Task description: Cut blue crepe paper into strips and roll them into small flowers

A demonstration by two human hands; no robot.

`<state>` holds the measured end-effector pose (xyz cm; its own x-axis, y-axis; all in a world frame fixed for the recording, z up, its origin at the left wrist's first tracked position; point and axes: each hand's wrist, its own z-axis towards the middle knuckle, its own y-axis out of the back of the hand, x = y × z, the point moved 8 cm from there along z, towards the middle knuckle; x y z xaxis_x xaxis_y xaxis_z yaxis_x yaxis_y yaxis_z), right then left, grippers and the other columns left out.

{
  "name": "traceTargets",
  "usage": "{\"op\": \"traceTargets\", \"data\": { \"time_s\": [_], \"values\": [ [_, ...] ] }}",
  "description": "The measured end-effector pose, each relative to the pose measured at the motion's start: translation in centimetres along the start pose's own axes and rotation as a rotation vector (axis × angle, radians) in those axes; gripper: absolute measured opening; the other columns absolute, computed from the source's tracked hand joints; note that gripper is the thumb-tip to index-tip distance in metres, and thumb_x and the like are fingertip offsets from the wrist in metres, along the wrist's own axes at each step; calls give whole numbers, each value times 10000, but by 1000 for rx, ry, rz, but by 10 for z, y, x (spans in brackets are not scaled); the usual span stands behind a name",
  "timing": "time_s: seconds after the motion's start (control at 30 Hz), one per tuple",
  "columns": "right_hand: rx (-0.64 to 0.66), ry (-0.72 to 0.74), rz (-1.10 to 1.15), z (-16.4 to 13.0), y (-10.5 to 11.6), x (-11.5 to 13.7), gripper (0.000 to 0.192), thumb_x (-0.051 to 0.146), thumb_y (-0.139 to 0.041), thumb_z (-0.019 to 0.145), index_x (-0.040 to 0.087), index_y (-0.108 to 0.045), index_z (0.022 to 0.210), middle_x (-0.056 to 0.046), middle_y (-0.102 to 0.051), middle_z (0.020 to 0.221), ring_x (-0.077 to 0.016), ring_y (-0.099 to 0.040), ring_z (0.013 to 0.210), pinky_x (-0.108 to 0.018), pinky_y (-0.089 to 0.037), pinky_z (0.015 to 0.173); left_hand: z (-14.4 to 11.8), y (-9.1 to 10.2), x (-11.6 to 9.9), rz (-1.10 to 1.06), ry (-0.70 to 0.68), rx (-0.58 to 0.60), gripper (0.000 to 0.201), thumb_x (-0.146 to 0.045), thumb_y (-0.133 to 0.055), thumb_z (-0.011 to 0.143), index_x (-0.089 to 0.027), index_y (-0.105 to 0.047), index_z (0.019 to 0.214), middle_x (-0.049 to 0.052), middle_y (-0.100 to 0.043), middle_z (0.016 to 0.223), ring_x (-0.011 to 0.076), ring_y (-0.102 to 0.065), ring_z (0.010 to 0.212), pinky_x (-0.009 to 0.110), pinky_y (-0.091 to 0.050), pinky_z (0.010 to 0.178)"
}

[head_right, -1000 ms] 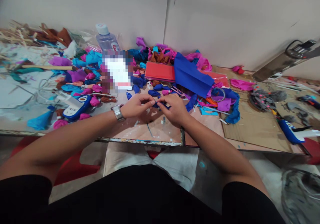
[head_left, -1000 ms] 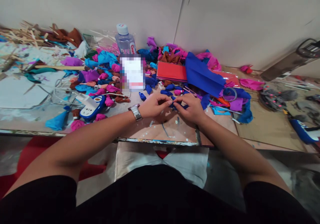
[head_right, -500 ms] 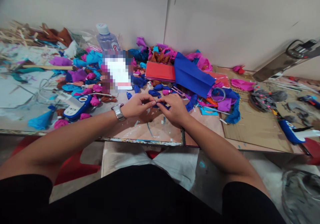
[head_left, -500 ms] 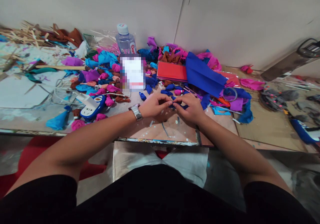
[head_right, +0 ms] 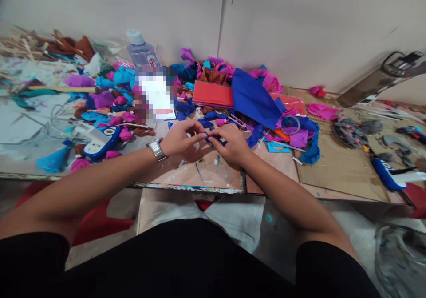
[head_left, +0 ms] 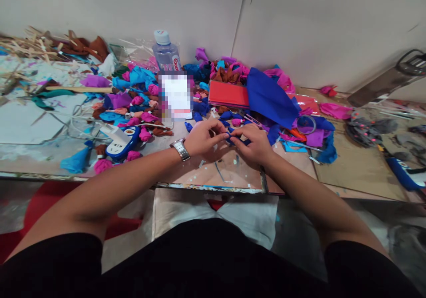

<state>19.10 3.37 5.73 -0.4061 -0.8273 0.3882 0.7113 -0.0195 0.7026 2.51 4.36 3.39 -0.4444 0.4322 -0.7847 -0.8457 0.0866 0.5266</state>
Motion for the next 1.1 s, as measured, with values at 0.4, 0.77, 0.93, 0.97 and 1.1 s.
{"op": "traceTargets", "data": {
  "time_s": [0.4,0.77,0.93,0.97,1.1],
  "values": [
    [3,-54,6,1,0,-4,157,399,-668,1011,276,-756,1054,-48,-827,1012,-260,-752,964,-450,-532,917,-1,4,-2,-13,-42,-55,236,-418,-736,938,-192,-775,993,48,-787,939,153,-694,807,281,-536,717],
    [2,-28,9,1,-1,-4,151,375,-663,1018,263,-758,1054,-47,-825,1003,-250,-747,940,-442,-520,912,-1,1,-6,-3,-81,-21,261,-436,-681,973,-189,-763,983,49,-771,957,156,-685,851,280,-529,737],
    [-19,-45,-2,1,1,-6,148,386,-663,1013,270,-750,1043,-45,-821,996,-254,-748,940,-446,-519,914,-2,-1,-5,-31,-63,-4,263,-432,-678,961,-179,-739,1003,53,-761,968,153,-682,833,282,-542,729],
    [-27,-43,-3,1,2,-6,143,380,-664,1012,268,-748,1041,-45,-821,993,-255,-749,942,-445,-519,913,-2,-2,-5,-36,-60,-2,264,-430,-680,958,-179,-742,1016,55,-765,980,154,-686,838,282,-544,729],
    [-31,-46,1,2,3,-5,138,375,-662,1010,265,-744,1030,-46,-820,986,-255,-751,939,-442,-524,909,-1,-3,-4,-36,-61,17,266,-424,-668,964,-185,-761,1032,62,-781,1001,157,-696,841,284,-547,729]
  ]
}}
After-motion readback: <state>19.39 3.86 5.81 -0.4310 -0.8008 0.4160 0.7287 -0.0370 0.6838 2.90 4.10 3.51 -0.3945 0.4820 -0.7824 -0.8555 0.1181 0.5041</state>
